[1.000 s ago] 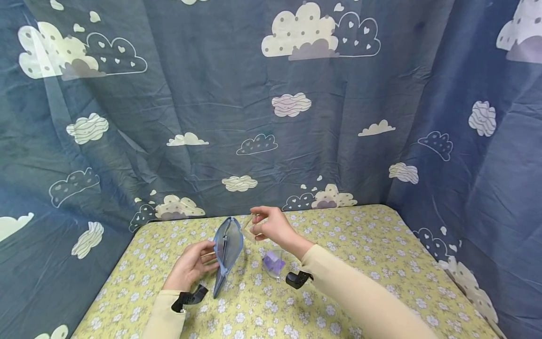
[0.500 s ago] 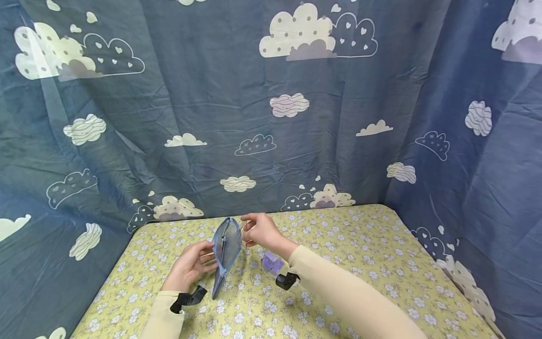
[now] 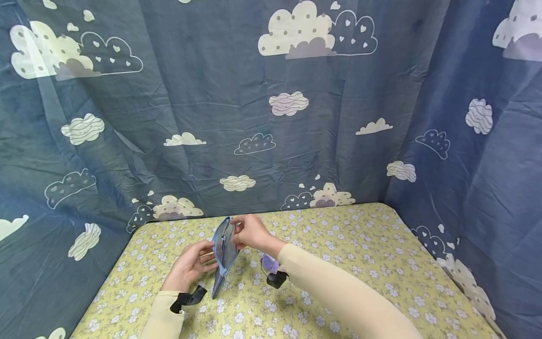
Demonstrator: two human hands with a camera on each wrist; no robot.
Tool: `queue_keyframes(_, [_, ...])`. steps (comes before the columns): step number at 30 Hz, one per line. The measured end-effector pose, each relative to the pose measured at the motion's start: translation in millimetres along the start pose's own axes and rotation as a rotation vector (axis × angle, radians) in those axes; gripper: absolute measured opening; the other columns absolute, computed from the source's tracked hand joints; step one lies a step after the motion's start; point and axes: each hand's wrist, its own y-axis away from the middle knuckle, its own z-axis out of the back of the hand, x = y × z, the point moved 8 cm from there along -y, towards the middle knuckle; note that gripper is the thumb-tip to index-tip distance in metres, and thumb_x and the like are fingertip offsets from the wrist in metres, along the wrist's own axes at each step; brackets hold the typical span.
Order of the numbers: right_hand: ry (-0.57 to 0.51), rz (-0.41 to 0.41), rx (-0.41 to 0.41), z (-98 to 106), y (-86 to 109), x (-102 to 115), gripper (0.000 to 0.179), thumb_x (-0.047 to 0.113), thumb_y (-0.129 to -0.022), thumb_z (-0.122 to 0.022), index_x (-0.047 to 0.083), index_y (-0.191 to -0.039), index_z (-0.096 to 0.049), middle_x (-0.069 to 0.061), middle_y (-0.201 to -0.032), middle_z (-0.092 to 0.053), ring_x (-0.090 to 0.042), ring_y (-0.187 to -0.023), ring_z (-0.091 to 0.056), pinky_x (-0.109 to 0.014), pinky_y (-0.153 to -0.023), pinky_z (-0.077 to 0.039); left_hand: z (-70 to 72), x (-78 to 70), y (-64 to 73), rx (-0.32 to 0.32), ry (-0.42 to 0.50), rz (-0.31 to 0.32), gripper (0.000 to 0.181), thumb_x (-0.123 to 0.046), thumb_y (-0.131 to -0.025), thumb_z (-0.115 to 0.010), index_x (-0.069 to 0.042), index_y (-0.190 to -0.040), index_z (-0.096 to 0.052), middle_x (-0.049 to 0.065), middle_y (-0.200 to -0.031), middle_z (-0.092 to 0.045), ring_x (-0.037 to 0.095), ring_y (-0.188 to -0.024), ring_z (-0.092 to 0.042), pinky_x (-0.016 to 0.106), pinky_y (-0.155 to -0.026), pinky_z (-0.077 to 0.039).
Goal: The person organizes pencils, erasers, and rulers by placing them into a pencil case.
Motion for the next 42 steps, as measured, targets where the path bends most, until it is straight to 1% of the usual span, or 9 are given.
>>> queue_keyframes(6, [0.049, -0.010, 0.006, -4, 0.2, 0, 0.050, -0.009, -0.082, -0.072, 0.002, -0.130, -0.064, -0.015, -0.098, -0.061, -0.023, -0.069, -0.069, -0.032, -0.064, -0.060, -1.1, -0.3, -0.2, 0.018, 0.003, -0.001, 0.010, -0.015, -0.093, -0.066, -0.005, -0.094, -0.066, 0.011, -0.096, -0.066, 0.033, -0.095, -0.065, 0.054, -0.085, -0.054])
queue_keyframes(11, [0.111, -0.002, -0.012, 0, 0.1, -1, 0.048, -0.004, -0.083, -0.073, 0.003, -0.130, -0.064, -0.012, -0.097, -0.063, -0.020, -0.067, -0.067, -0.034, -0.066, -0.060, -1.8, 0.6, 0.4, 0.033, -0.003, -0.001, 0.009, -0.015, -0.094, -0.066, -0.007, -0.091, -0.066, 0.009, -0.093, -0.065, 0.031, -0.093, -0.064, 0.054, -0.085, -0.054])
queue_keyframes(16, [0.185, 0.024, -0.024, 6, 0.9, 4, 0.045, -0.001, -0.084, -0.074, 0.006, -0.127, -0.066, -0.009, -0.095, -0.064, -0.024, -0.069, -0.069, -0.037, -0.067, -0.060, -0.8, 0.9, 0.1, 0.017, 0.000, -0.004, 0.008, -0.014, -0.094, -0.066, -0.007, -0.089, -0.066, 0.008, -0.090, -0.067, 0.032, -0.093, -0.065, 0.055, -0.086, -0.054])
queue_keyframes(20, [0.249, 0.039, -0.013, 9, 3.8, 9, 0.044, 0.002, -0.084, -0.075, 0.009, -0.127, -0.067, -0.008, -0.097, -0.066, -0.022, -0.073, -0.070, -0.033, -0.066, -0.059, -0.6, 1.3, -0.2, 0.008, -0.006, -0.011, 0.008, -0.014, -0.094, -0.066, -0.006, -0.091, -0.067, 0.009, -0.090, -0.067, 0.034, -0.094, -0.066, 0.058, -0.088, -0.052])
queue_keyframes(23, [0.299, 0.063, 0.006, 11, 7.3, 13, 0.044, 0.004, -0.085, -0.076, 0.010, -0.128, -0.067, -0.011, -0.102, -0.067, -0.017, -0.073, -0.068, -0.031, -0.064, -0.057, -1.0, 1.2, -0.1, 0.010, -0.009, -0.013, 0.009, -0.014, -0.094, -0.066, -0.005, -0.092, -0.066, 0.009, -0.091, -0.067, 0.035, -0.095, -0.065, 0.059, -0.088, -0.052])
queue_keyframes(26, [0.360, 0.095, 0.025, 14, 10.6, 16, 0.043, 0.006, -0.085, -0.077, 0.011, -0.127, -0.067, -0.013, -0.108, -0.067, -0.016, -0.080, -0.066, -0.030, -0.065, -0.055, -1.0, 1.9, -0.4, 0.008, -0.002, -0.009, 0.008, -0.013, -0.093, -0.066, -0.006, -0.090, -0.067, 0.009, -0.090, -0.067, 0.036, -0.096, -0.065, 0.060, -0.089, -0.051])
queue_keyframes(32, [0.452, 0.143, 0.037, 21, 16.9, 17, 0.045, 0.007, -0.085, -0.078, 0.008, -0.128, -0.066, -0.014, -0.112, -0.068, -0.022, -0.094, -0.064, -0.033, -0.070, -0.054, -1.8, 4.0, -0.3, 0.017, 0.008, -0.004, 0.009, -0.013, -0.093, -0.066, -0.008, -0.086, -0.067, 0.008, -0.088, -0.066, 0.038, -0.100, -0.064, 0.059, -0.091, -0.051])
queue_keyframes(35, [0.473, 0.133, 0.028, 26, 19.1, 13, 0.044, 0.007, -0.085, -0.079, 0.008, -0.128, -0.067, -0.012, -0.110, -0.069, -0.021, -0.095, -0.063, -0.035, -0.072, -0.054, -2.2, 4.6, 1.3, 0.027, -0.002, -0.005, 0.010, -0.015, -0.094, -0.066, -0.009, -0.087, -0.067, 0.007, -0.089, -0.065, 0.036, -0.099, -0.065, 0.057, -0.089, -0.052])
queue_keyframes(42, [0.520, 0.068, 0.025, 38, 25.0, 2, 0.043, 0.012, -0.085, -0.080, 0.012, -0.126, -0.068, -0.009, -0.107, -0.068, -0.019, -0.091, -0.063, -0.037, -0.073, -0.054, -3.6, 1.9, 1.2, 0.007, 0.023, -0.013, 0.010, -0.011, -0.092, -0.066, -0.009, -0.082, -0.065, 0.005, -0.084, -0.065, 0.033, -0.093, -0.065, 0.055, -0.084, -0.054])
